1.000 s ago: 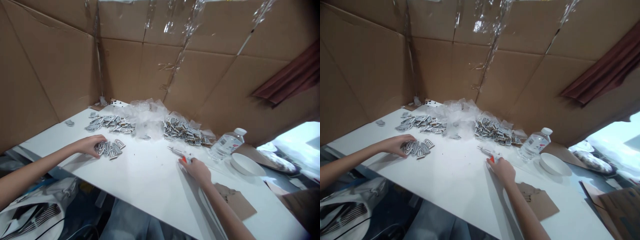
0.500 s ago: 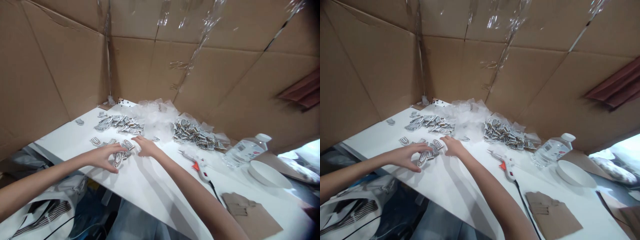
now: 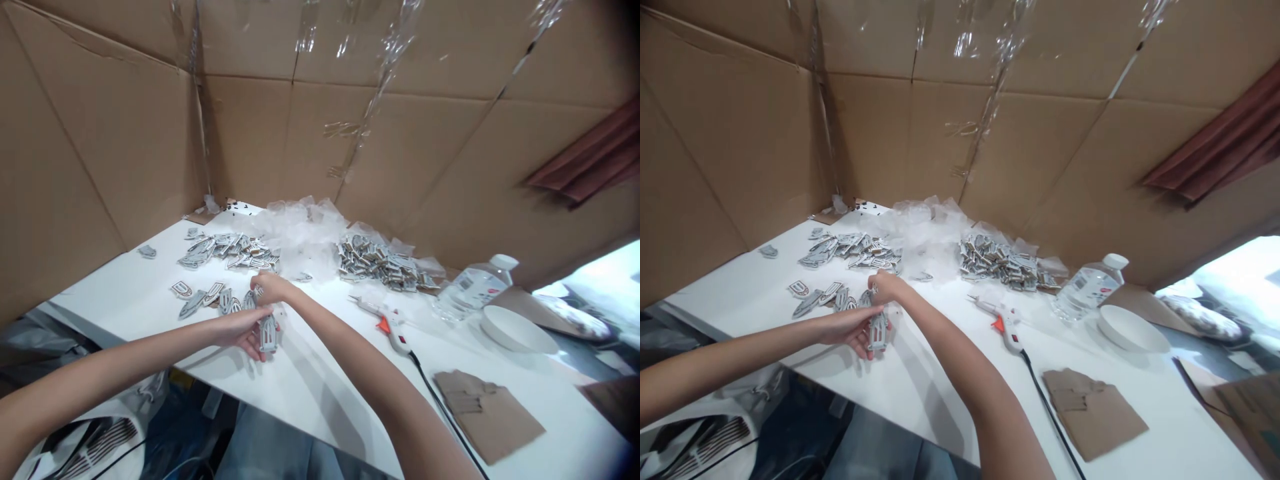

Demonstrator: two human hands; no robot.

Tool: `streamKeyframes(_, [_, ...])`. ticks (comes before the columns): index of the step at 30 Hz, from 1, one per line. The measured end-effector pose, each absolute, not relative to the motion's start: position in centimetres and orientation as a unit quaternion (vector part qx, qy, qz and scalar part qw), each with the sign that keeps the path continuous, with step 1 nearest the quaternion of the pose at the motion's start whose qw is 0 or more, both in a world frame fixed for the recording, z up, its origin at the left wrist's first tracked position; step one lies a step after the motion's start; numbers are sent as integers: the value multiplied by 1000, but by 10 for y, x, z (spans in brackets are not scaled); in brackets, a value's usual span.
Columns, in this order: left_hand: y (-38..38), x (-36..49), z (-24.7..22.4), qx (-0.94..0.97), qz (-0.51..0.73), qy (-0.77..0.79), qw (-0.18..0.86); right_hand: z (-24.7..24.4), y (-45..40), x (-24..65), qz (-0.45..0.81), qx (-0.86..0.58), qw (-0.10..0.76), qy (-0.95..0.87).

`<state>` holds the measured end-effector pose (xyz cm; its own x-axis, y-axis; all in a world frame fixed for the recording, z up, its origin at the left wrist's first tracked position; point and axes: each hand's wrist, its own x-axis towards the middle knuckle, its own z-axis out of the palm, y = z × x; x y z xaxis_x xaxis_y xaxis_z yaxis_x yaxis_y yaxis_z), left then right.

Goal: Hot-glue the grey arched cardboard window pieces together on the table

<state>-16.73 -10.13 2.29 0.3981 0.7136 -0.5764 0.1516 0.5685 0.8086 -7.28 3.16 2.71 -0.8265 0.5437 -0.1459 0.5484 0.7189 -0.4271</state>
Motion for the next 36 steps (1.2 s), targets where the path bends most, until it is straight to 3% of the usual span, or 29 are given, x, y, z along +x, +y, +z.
streamKeyframes(8, [-78,-149,11,506,203,565,620,39,18,14,-405,450,-98,790])
streamKeyframes(15, [-78,-154,17,644,160,610,433,25,-13,51,-464,514,-128,710])
streamKeyframes(23, [-71,-199,30,748,109,623,202,12,-20,47,-366,546,-127,743])
streamKeyframes(29, [-68,-218,27,764,67,613,192,19,-29,46,-228,547,-110,798])
streamKeyframes(36, [-69,-207,25,801,89,558,196,25,-35,38,-174,536,-101,820])
